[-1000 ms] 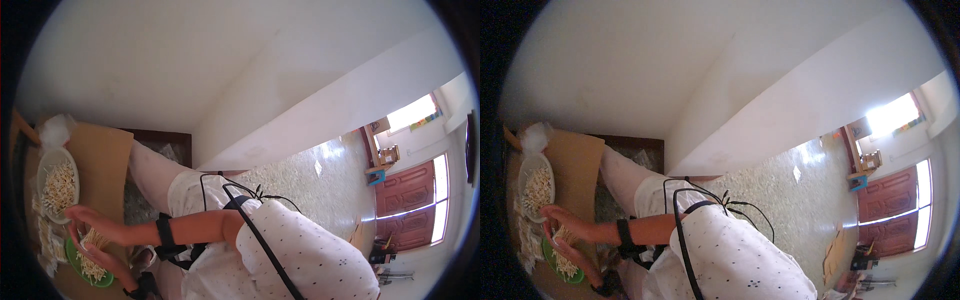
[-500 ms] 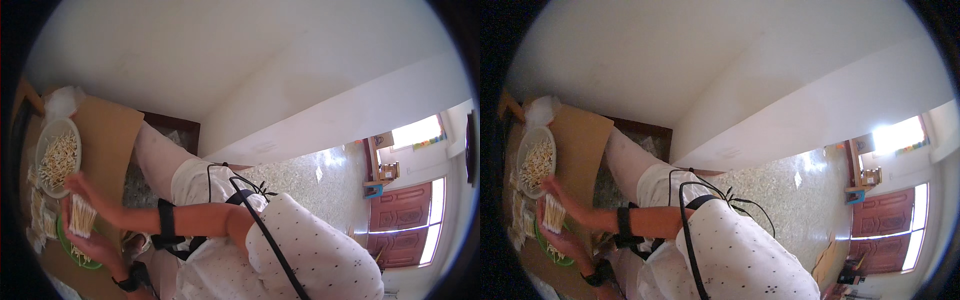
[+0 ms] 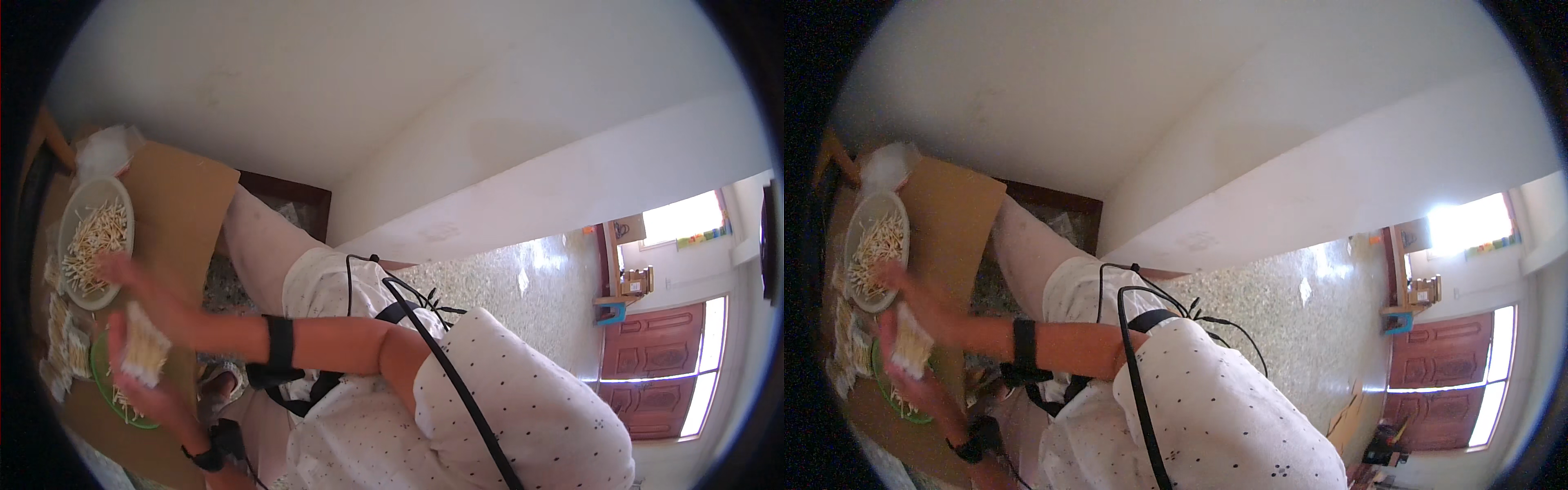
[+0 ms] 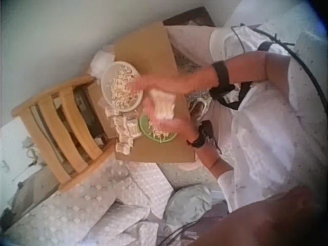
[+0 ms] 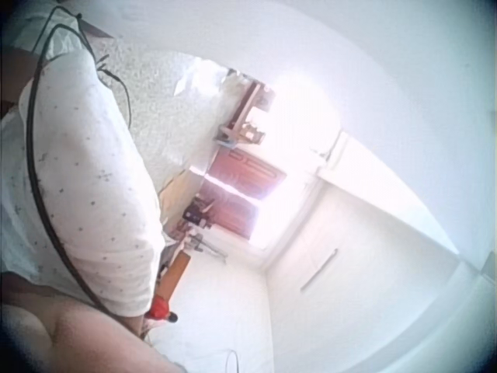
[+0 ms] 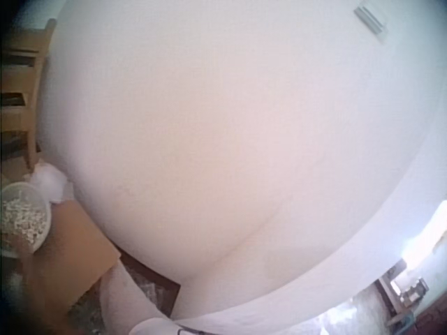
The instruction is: Sorting and packaging cotton swabs from containers into plastic bags.
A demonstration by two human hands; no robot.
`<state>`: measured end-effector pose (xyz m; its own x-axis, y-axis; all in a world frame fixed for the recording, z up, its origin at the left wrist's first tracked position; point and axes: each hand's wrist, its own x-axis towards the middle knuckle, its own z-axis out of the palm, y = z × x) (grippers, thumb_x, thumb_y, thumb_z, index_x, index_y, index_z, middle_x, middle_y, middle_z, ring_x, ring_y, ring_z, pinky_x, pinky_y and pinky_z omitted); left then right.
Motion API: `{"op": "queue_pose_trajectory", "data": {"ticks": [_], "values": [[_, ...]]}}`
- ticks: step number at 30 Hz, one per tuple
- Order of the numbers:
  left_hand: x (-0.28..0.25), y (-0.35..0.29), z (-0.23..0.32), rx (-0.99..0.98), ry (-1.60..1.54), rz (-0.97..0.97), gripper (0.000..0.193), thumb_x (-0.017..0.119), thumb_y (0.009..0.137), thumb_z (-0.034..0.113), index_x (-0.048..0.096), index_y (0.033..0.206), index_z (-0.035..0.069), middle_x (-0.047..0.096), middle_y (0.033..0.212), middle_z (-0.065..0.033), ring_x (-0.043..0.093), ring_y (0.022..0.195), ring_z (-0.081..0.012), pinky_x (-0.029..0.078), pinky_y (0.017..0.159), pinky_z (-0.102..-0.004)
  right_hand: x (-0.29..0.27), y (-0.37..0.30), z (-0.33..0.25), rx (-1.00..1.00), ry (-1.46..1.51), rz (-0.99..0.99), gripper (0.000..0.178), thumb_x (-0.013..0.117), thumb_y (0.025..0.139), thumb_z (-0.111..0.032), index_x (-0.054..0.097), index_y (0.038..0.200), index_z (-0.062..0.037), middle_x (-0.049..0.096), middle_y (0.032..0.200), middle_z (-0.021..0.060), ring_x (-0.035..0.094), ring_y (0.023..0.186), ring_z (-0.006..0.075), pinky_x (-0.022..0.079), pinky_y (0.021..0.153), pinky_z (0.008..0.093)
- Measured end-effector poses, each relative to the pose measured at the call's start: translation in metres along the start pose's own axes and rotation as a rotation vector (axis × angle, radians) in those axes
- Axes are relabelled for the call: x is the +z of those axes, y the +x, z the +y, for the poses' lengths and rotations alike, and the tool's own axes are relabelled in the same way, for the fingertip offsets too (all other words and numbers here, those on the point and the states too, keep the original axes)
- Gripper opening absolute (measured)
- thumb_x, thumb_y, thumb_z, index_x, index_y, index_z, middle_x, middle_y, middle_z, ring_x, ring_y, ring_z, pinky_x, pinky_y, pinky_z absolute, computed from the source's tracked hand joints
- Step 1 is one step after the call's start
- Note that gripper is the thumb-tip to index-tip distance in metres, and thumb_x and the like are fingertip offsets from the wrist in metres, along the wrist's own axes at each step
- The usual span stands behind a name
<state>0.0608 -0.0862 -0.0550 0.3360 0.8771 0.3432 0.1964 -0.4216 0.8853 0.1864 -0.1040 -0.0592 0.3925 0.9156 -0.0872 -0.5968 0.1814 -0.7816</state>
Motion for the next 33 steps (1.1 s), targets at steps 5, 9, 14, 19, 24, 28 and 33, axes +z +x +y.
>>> {"op": "queue_pose_trajectory", "data": {"ticks": [5, 9, 14, 19, 24, 28, 33], "values": [[0.010, -0.011, -0.016, -0.325, -0.472, 0.005, 0.071, 0.022, 0.102, 0.051, 0.041, 0.135, -0.009, 0.050, 0.134, -0.0229, 0.048, 0.126, -0.0323, 0.036, 0.108, -0.0429, 0.006, 0.001, 0.035, -0.024, 0.084, -0.074, 0.065, 0.025, 0.099, -0.059, 0.048, 0.133, -0.0084, 0.058, 0.118, 0.0104, 0.056, 0.094, 0.0102, 0.044, 0.081, 0.0237], [-0.007, -0.008, -0.038, -0.223, -0.335, -0.003, 0.071, 0.022, 0.102, 0.051, 0.039, 0.136, -0.009, 0.051, 0.133, -0.0230, 0.048, 0.126, -0.0331, 0.036, 0.108, -0.0440, 0.000, 0.010, 0.011, -0.025, 0.185, 0.062, 0.061, 0.027, 0.101, -0.054, 0.051, 0.128, -0.0050, 0.058, 0.117, 0.0092, 0.055, 0.099, 0.0141, 0.044, 0.086, 0.0281], [-0.002, -0.017, -0.024, -0.033, 0.139, -0.098, 0.051, 0.023, 0.104, 0.037, 0.050, 0.122, -0.002, 0.059, 0.119, -0.0189, 0.058, 0.107, -0.0326, 0.044, 0.092, -0.0425, -0.001, 0.006, 0.024, -0.297, 0.053, 0.026, 0.064, 0.030, 0.099, -0.057, 0.052, 0.127, -0.0042, 0.057, 0.121, 0.0093, 0.050, 0.109, 0.0180, 0.043, 0.089, 0.0313], [0.000, -0.026, -0.026, -0.029, 0.249, 0.018, 0.036, 0.035, 0.102, 0.029, 0.051, 0.114, -0.001, 0.059, 0.110, -0.0190, 0.057, 0.101, -0.0338, 0.043, 0.087, -0.0428, 0.005, -0.002, 0.029, 0.104, 0.205, -0.072, 0.066, 0.031, 0.096, -0.062, 0.057, 0.120, -0.0066, 0.060, 0.114, 0.0101, 0.056, 0.093, 0.0149, 0.045, 0.078, 0.0278], [-0.002, -0.028, -0.041, -0.242, -0.010, 0.133, 0.035, 0.050, 0.095, 0.028, 0.052, 0.114, -0.001, 0.058, 0.107, -0.0194, 0.057, 0.098, -0.0338, 0.043, 0.087, -0.0422, 0.012, -0.013, 0.031, 0.111, 0.221, -0.162, 0.060, 0.033, 0.098, -0.057, 0.058, 0.117, -0.0064, 0.063, 0.106, 0.0091, 0.056, 0.090, 0.0133, 0.046, 0.078, 0.0267], [-0.020, -0.005, -0.064, 0.008, 0.183, -0.063, 0.034, 0.046, 0.097, 0.027, 0.051, 0.117, -0.001, 0.058, 0.108, -0.0163, 0.057, 0.100, -0.0300, 0.044, 0.087, -0.0405, 0.022, -0.017, 0.029, 0.105, 0.535, -0.085, 0.054, 0.039, 0.097, -0.054, 0.061, 0.109, -0.0060, 0.061, 0.083, 0.0023, 0.059, 0.070, 0.0123, 0.050, 0.071, 0.0280], [-0.031, 0.037, -0.078, -0.267, -0.481, -0.149, 0.038, 0.036, 0.103, 0.031, 0.052, 0.117, 0.000, 0.059, 0.115, -0.0126, 0.056, 0.106, -0.0259, 0.043, 0.092, -0.0377, 0.025, -0.013, 0.011, 0.109, 0.432, 0.014, 0.049, 0.040, 0.099, -0.045, 0.054, 0.121, -0.0030, 0.058, 0.098, 0.0053, 0.059, 0.086, 0.0138, 0.048, 0.080, 0.0291]]}}
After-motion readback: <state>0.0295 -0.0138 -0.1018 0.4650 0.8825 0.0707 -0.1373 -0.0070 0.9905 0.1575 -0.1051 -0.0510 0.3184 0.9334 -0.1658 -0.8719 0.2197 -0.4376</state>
